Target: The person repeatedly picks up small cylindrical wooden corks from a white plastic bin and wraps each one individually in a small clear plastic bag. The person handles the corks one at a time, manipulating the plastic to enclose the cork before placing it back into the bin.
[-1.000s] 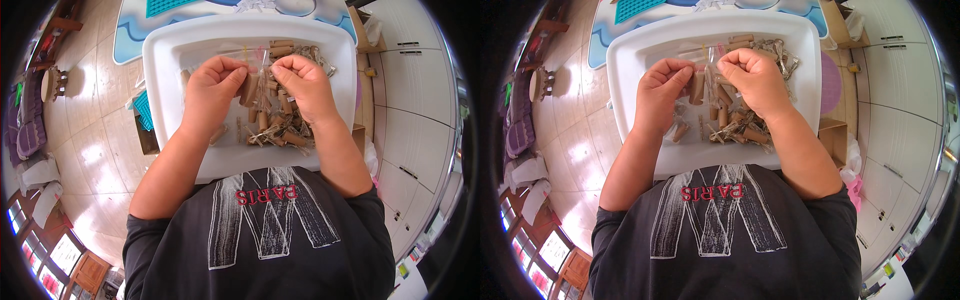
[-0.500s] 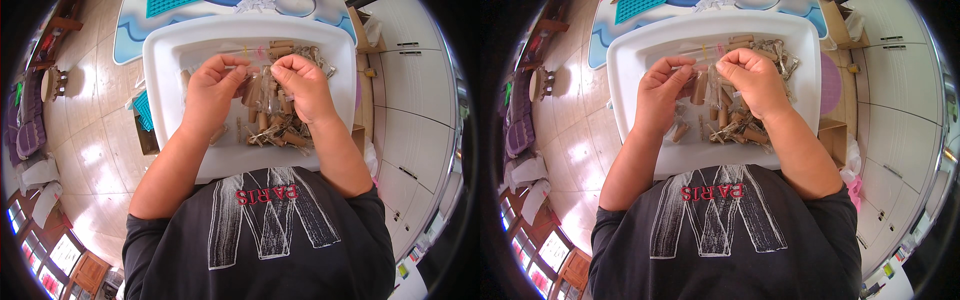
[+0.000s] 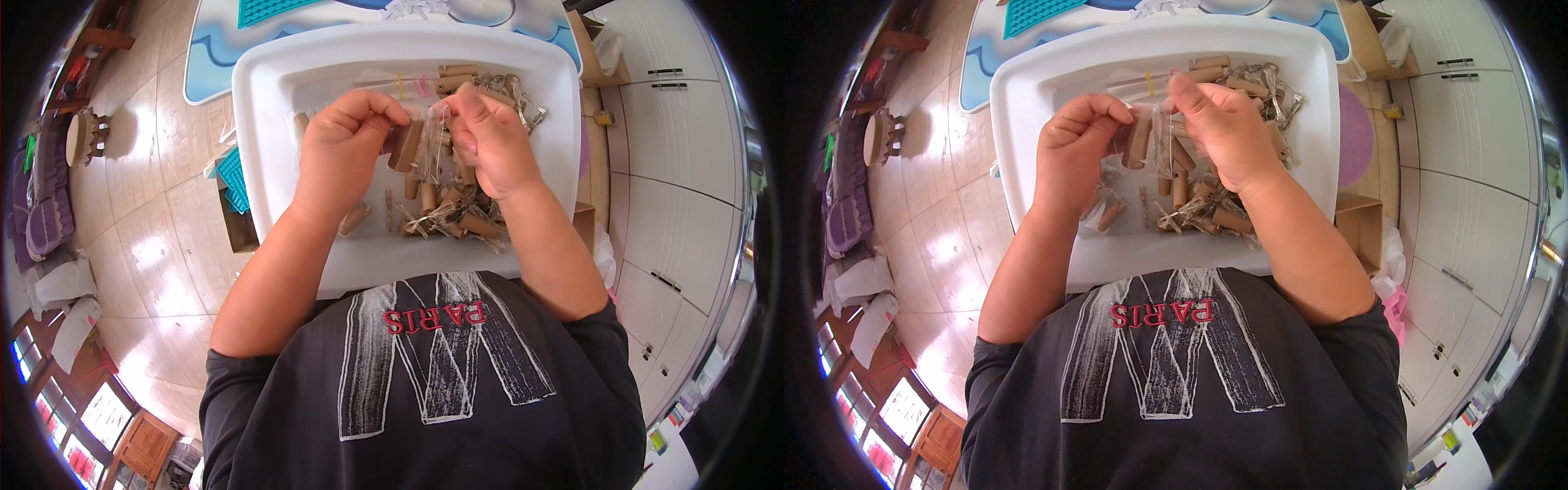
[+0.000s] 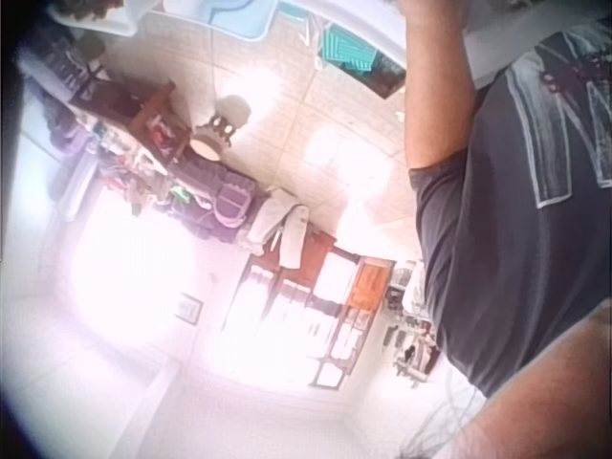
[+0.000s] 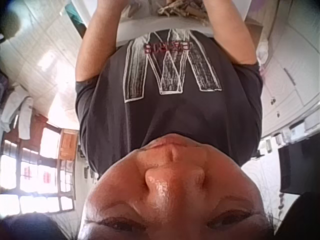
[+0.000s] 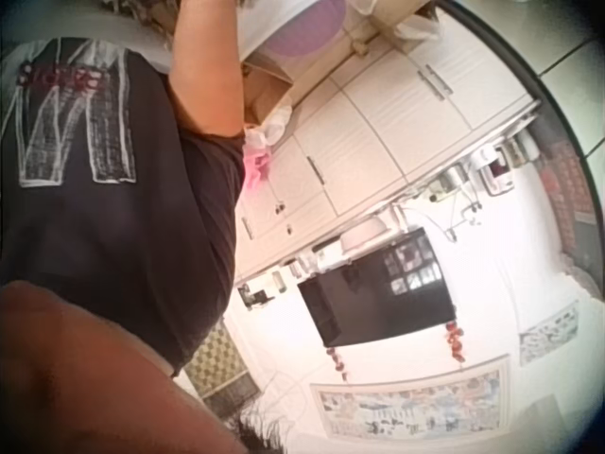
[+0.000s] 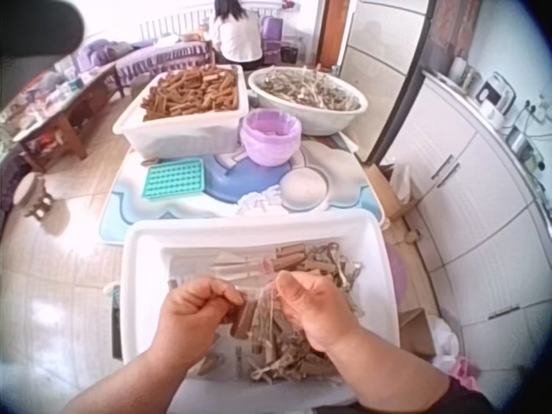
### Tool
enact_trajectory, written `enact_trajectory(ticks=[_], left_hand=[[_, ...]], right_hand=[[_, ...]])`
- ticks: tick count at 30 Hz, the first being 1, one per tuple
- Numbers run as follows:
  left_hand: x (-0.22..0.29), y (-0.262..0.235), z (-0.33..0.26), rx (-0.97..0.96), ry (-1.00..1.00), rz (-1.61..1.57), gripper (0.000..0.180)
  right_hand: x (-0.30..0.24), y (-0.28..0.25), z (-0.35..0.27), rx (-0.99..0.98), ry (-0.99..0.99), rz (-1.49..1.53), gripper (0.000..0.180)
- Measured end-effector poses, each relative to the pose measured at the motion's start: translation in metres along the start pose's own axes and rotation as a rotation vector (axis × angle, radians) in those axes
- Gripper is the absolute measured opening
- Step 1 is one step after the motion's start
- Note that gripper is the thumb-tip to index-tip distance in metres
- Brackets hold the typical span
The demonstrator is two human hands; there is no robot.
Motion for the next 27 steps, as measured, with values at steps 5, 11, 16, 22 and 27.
enact_trajectory(ticks=[5, 11, 16, 22, 27], left_hand=[[-0.001, 0.001, -0.001, -0.047, -0.030, -0.062, 0.007], [-0.001, -0.003, 0.003, -0.039, -0.013, 0.101, 0.023], [0.035, -0.049, 0.002, 0.207, 0.198, 0.378, 0.021], [0.059, -0.005, -0.014, 0.117, 0.658, 1.220, 0.025], [-0.014, 0.064, -0.031, -0.561, 0.532, 1.184, 0.030]], right_hand=[[-0.006, 0.007, -0.002, 0.089, -0.111, -0.160, 0.013], [-0.003, 0.006, -0.001, 0.043, -0.139, -0.215, 0.013], [-0.020, -0.019, -0.001, 0.149, -0.160, -0.017, 0.018], [-0.037, -0.037, -0.002, 0.158, -0.210, 0.201, 0.018], [-0.026, -0.030, -0.001, 0.144, -0.135, 0.133, 0.017]])
Point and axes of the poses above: each hand's wrist, its own z-axis towards the middle knuckle, its own y-axis out of the palm, x = y × z, the point moved 8 cm from there along z, towards the middle knuckle, and after that the axes turned 2 degrees about -x, right-handed, at the moved point
